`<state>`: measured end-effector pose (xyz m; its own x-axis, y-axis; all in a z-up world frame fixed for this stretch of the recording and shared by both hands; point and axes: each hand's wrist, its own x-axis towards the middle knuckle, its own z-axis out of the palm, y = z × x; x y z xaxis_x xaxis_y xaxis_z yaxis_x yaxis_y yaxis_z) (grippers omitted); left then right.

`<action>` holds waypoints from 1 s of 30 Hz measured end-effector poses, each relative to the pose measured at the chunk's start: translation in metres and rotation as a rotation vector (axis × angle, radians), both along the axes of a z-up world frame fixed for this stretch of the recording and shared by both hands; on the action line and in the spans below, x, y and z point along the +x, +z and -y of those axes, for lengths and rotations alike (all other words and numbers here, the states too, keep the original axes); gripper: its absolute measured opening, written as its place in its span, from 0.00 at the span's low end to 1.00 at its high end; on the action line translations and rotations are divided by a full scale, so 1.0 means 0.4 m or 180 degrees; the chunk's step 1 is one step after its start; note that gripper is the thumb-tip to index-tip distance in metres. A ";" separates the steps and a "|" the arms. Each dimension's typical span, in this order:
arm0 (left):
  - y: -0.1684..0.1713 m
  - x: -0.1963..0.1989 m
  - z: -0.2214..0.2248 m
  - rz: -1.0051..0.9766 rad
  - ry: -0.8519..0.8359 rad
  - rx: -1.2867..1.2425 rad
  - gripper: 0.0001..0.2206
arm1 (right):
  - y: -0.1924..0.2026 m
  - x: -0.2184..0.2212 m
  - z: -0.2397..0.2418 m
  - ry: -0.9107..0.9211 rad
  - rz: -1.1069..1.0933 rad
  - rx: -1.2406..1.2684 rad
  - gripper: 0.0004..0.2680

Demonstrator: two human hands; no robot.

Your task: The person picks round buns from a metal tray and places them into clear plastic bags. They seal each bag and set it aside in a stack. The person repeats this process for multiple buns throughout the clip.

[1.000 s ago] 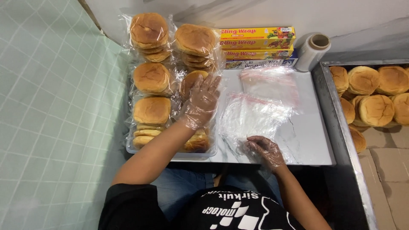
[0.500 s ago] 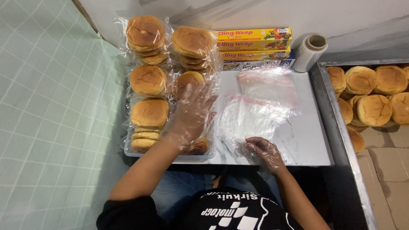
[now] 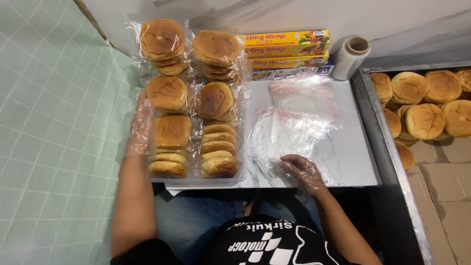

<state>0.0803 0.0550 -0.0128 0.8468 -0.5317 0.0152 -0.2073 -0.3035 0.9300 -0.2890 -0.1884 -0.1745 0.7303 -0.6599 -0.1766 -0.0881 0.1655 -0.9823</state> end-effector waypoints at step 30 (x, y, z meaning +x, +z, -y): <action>-0.576 -0.583 -0.008 0.4019 -0.0800 -0.0806 0.15 | -0.005 -0.004 -0.006 0.0283 -0.0212 -0.0867 0.09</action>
